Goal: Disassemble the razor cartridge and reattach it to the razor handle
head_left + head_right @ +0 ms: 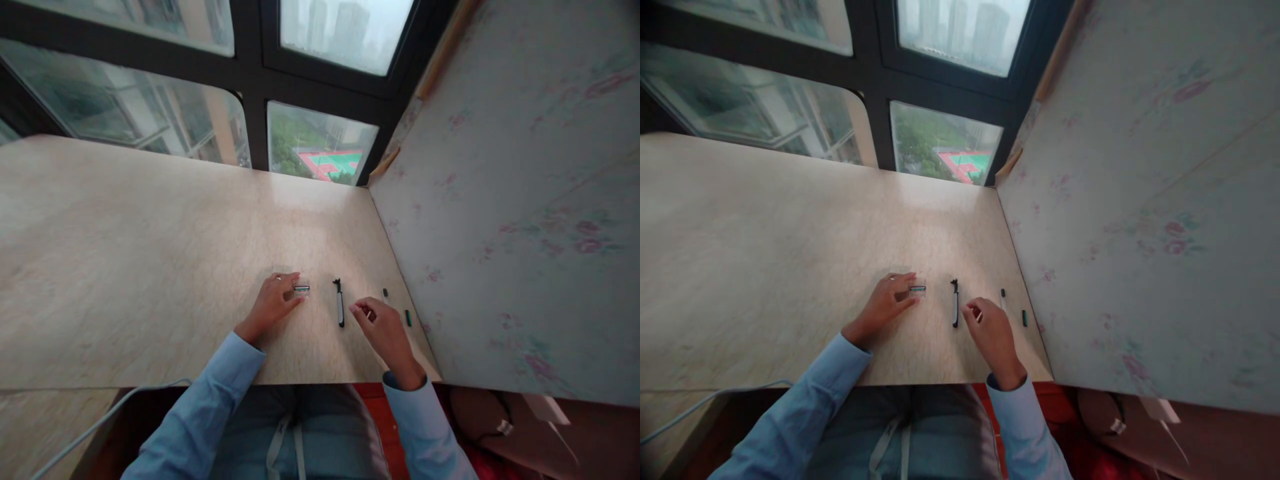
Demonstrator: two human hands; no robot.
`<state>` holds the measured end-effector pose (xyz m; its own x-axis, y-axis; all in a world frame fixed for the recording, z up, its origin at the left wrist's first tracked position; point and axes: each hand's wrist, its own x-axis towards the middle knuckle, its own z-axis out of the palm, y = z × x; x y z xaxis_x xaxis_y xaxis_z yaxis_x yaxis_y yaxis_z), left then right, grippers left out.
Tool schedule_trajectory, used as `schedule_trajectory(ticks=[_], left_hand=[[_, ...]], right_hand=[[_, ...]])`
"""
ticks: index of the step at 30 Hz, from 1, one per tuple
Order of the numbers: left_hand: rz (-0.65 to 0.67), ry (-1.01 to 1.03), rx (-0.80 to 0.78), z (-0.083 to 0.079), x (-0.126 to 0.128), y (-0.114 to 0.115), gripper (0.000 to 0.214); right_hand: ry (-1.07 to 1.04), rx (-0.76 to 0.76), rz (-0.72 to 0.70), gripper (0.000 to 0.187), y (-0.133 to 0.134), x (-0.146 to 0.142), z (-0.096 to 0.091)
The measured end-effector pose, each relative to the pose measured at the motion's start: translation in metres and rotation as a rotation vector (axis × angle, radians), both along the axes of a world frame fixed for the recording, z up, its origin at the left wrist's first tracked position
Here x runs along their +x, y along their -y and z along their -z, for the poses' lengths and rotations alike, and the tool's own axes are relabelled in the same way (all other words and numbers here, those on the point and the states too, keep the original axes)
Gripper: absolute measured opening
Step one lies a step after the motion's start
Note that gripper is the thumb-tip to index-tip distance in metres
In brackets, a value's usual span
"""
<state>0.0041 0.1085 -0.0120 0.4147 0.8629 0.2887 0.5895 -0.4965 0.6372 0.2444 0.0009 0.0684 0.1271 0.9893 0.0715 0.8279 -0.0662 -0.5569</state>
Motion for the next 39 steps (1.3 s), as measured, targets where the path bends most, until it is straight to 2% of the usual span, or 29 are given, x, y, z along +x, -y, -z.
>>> schedule_trajectory(ticks=[3,8,13,17,24,31,35,39], left_hand=[[0.025,0.097,0.035,-0.001,0.000,0.004,0.048],[0.064,0.274,0.085,-0.010,0.002,0.011,0.049],[0.081,0.322,0.099,-0.019,0.002,0.017,0.052],[0.102,0.285,0.097,-0.019,0.002,0.021,0.054],[0.117,0.262,0.074,-0.016,0.001,0.022,0.053],[0.132,0.200,0.026,-0.015,0.002,0.021,0.051],[0.147,0.185,-0.009,-0.014,0.002,0.021,0.051],[0.172,0.162,-0.046,-0.015,0.002,0.022,0.049]], right_hand=[[-0.070,0.055,-0.099,0.021,-0.011,-0.025,0.005],[-0.134,0.155,-0.158,0.021,-0.030,-0.053,0.012],[-0.067,0.218,-0.258,0.025,-0.045,-0.059,0.017],[0.020,0.226,-0.332,0.021,-0.053,-0.055,0.019],[0.246,0.158,-0.453,0.020,-0.059,-0.054,0.012],[0.433,-0.009,-0.578,0.025,-0.064,-0.056,-0.005],[0.545,-0.078,-0.608,0.025,-0.065,-0.059,-0.013],[0.615,-0.100,-0.624,0.025,-0.064,-0.061,-0.013]])
